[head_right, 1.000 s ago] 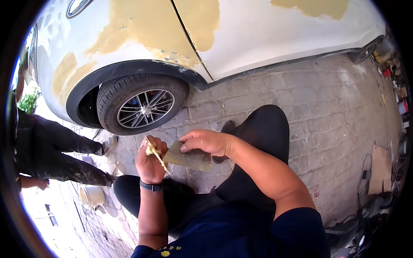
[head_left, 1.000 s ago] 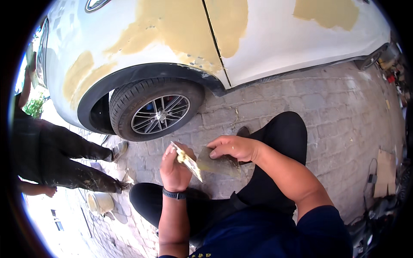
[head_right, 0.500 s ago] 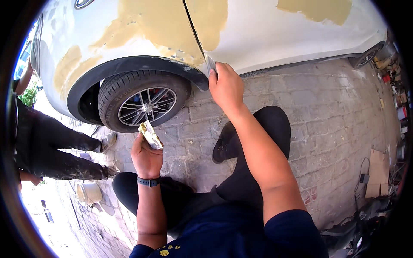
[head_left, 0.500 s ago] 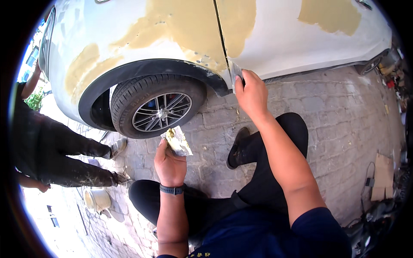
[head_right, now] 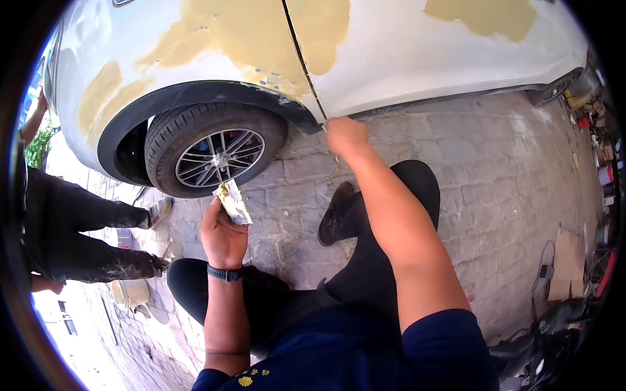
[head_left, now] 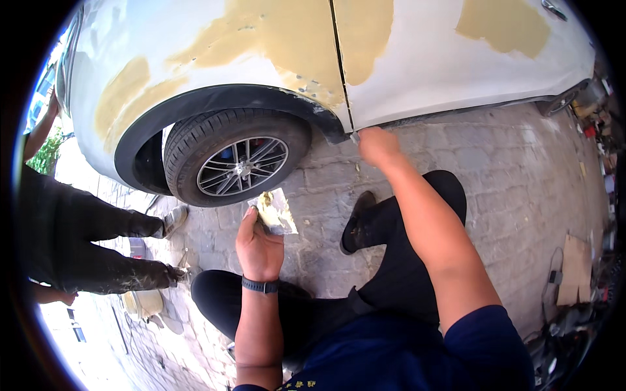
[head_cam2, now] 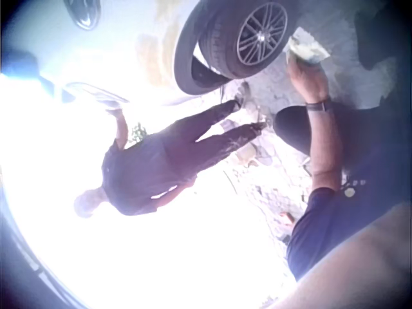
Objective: The person applies beige body filler to the side panel of a white car using a metal spreader. They repeatedly scoop filler from a secondary spreader and smooth it onto the vehicle's surface, covering areas around the wheel arch and door.
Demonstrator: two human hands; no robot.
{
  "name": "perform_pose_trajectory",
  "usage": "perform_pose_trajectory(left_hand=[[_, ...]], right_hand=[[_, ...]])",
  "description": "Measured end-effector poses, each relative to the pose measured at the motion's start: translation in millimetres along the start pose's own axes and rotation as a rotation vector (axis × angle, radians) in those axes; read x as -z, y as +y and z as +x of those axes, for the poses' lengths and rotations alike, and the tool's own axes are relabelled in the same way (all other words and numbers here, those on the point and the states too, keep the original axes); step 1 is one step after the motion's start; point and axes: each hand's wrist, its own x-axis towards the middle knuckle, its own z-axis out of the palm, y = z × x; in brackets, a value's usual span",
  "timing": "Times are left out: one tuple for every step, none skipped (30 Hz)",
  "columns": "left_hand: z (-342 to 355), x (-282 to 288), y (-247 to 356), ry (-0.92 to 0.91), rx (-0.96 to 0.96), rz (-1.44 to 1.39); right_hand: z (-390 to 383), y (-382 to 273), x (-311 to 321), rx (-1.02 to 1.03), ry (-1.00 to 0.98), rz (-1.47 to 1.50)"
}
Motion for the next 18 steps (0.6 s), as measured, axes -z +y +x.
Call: perform_pose_trajectory(left_hand=[[1.6, 0.8, -1.9, 0.003, 0.009, 0.003], [3.2, 1.6, -3.1, 0.011, 0.017, 0.021], [3.1, 3.9, -5.1, 0.023, 0.024, 0.036], [3.2, 4.4, -6.6, 0.034, 0.032, 0.051], [4.6, 3.2, -7.4, 0.035, 0.030, 0.065], [4.3, 3.5, -9.0, 0.047, 0.027, 0.075], [2.6, 3.6, -9.3, 0.061, 0.020, 0.088], [0.7, 4.4, -10.1, 0.062, 0.013, 0.105], [0.0, 3.0, -10.7, 0.052, 0.014, 0.112], [-0.9, 1.7, -11.3, 0.042, 0.015, 0.120], [-2.0, 0.8, -12.2, 0.031, 0.015, 0.127], [-2.2, 0.8, -12.8, 0.034, 0.019, 0.133], [-2.5, 2.1, -14.1, 0.038, 0.022, 0.139], [-2.8, 2.4, -14.4, 0.042, 0.024, 0.145], [-3.0, 2.5, -14.4, 0.038, 0.022, 0.146], [-3.2, 2.6, -14.2, 0.034, 0.020, 0.146], [-3.4, 2.7, -13.8, 0.030, 0.017, 0.147], [-4.1, 2.6, -13.7, 0.035, 0.014, 0.146]], right_hand=[[-1.0, 9.1, -14.4, -0.019, -0.085, -0.048], [-0.7, 14.8, -23.1, -0.034, -0.167, -0.095], [-3.1, 17.6, -27.7, -0.058, -0.129, -0.071], [-6.0, 20.8, -32.2, -0.082, -0.091, -0.047], [-6.7, 24.7, -35.7, -0.107, -0.052, -0.023], [-10.0, 21.7, -30.1, -0.099, 0.027, 0.030], [-14.3, 13.0, -16.0, -0.087, 0.106, 0.087], [-17.2, 5.4, -6.4, -0.075, 0.185, 0.145], [-18.8, 2.4, -1.8, -0.070, 0.184, 0.139], [-19.6, -0.2, 1.7, -0.065, 0.183, 0.133], [-20.1, -1.9, 3.1, -0.060, 0.182, 0.128], [-19.7, -3.4, 2.6, -0.047, 0.190, 0.122], [-19.0, -4.4, 0.7, -0.035, 0.198, 0.117], [-18.4, -4.8, -0.9, -0.021, 0.205, 0.111], [-18.0, -4.5, -3.5, -0.022, 0.223, 0.124], [-17.4, -4.3, -6.3, -0.022, 0.241, 0.138], [-16.7, -3.9, -8.8, -0.022, 0.259, 0.151], [-15.9, -4.6, -8.6, -0.026, 0.262, 0.154]])
